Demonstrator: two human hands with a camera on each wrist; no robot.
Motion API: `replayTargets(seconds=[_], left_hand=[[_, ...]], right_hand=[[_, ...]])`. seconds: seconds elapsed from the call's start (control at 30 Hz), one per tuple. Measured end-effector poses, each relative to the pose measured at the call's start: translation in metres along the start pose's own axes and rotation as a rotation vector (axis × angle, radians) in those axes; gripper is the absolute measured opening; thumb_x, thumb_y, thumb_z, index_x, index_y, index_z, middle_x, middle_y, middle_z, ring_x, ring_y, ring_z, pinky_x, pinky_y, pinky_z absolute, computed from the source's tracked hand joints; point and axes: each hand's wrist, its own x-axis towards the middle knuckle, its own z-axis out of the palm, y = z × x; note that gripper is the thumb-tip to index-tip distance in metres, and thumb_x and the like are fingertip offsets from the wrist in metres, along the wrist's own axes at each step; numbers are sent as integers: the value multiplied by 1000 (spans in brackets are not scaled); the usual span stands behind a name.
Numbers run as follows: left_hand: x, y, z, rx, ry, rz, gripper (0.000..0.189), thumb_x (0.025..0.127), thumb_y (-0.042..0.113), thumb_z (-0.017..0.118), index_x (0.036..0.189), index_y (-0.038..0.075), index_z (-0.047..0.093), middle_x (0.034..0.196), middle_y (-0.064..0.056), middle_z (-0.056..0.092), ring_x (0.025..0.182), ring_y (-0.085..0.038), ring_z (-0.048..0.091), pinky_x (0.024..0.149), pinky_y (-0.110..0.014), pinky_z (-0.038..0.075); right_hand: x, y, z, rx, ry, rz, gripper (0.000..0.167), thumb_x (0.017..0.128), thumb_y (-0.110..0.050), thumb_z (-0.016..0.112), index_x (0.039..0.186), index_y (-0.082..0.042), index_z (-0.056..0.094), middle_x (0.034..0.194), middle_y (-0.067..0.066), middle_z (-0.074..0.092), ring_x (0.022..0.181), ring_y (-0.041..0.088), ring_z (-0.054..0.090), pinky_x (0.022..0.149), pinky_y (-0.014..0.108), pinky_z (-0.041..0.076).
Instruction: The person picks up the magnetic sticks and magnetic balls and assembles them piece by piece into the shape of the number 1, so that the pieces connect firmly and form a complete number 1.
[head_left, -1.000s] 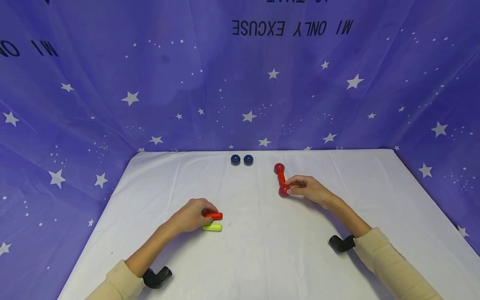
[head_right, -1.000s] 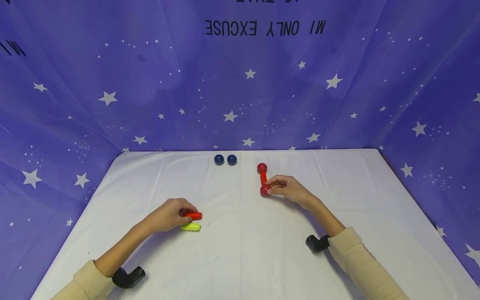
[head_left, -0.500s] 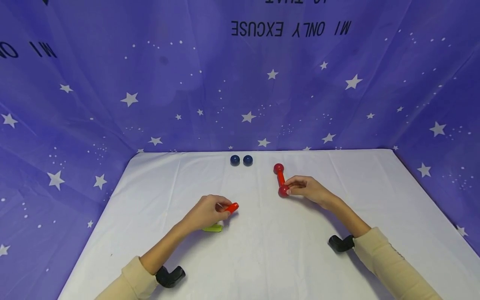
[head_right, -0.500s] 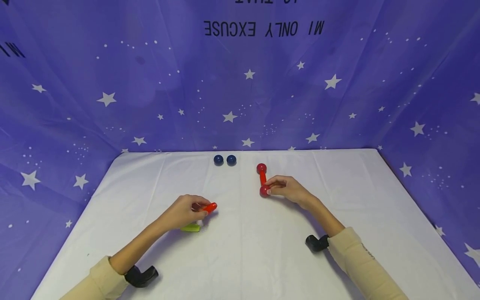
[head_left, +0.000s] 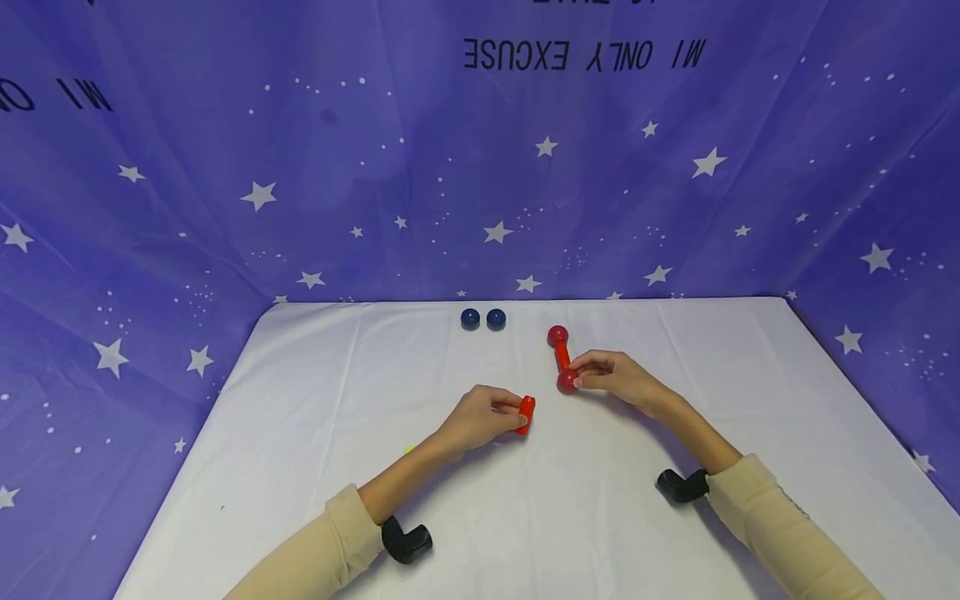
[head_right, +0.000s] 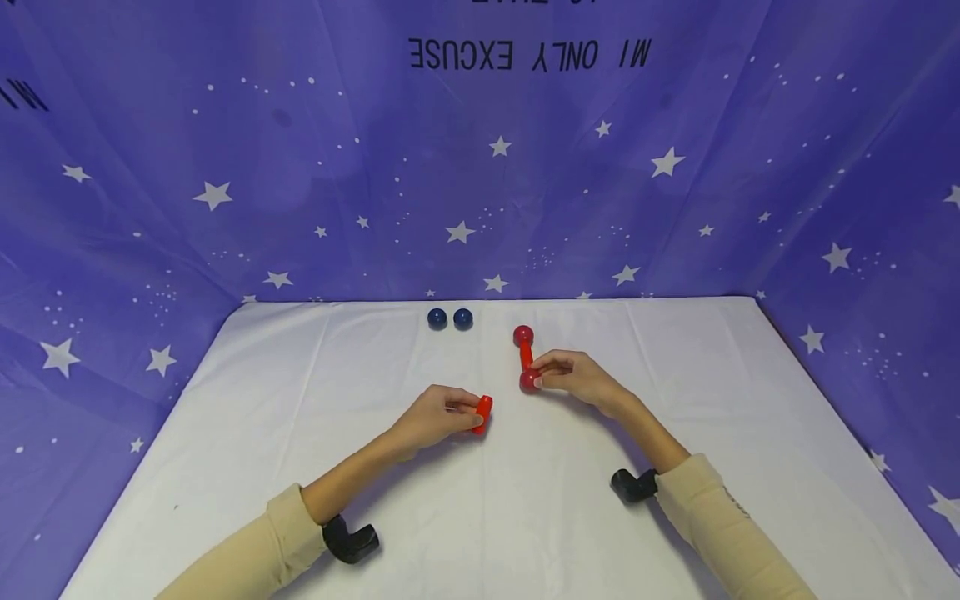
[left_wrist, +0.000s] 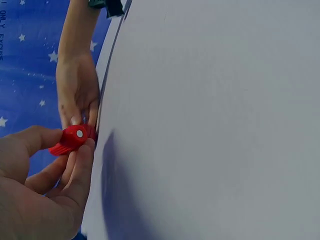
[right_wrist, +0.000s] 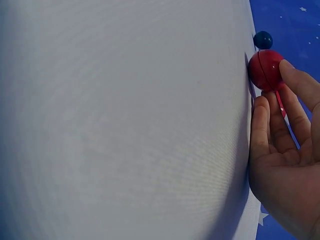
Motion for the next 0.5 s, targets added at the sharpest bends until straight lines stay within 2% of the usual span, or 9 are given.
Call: replayTargets(seconds=[0.23, 0.5], left_hand=[[13, 1, 29, -191, 8, -55, 24, 88, 3, 74, 110, -6, 70, 92, -10, 73, 81, -17, 70, 74, -29, 59], [23, 6, 51, -287, 12, -67, 21, 88, 3, 74, 106, -7, 70, 89, -12, 73, 79, -19, 71, 73, -30, 59]], right_hand=[[0, -1, 0, 7, -22, -20, 37, 90, -17, 76, 120, -1, 66, 111, 14, 68, 105, 27, 61, 90, 30, 49], [0, 0, -1, 28, -27, -27, 37, 90, -16, 76, 120, 1, 65, 111, 14, 68, 105, 26, 62, 90, 27, 49]])
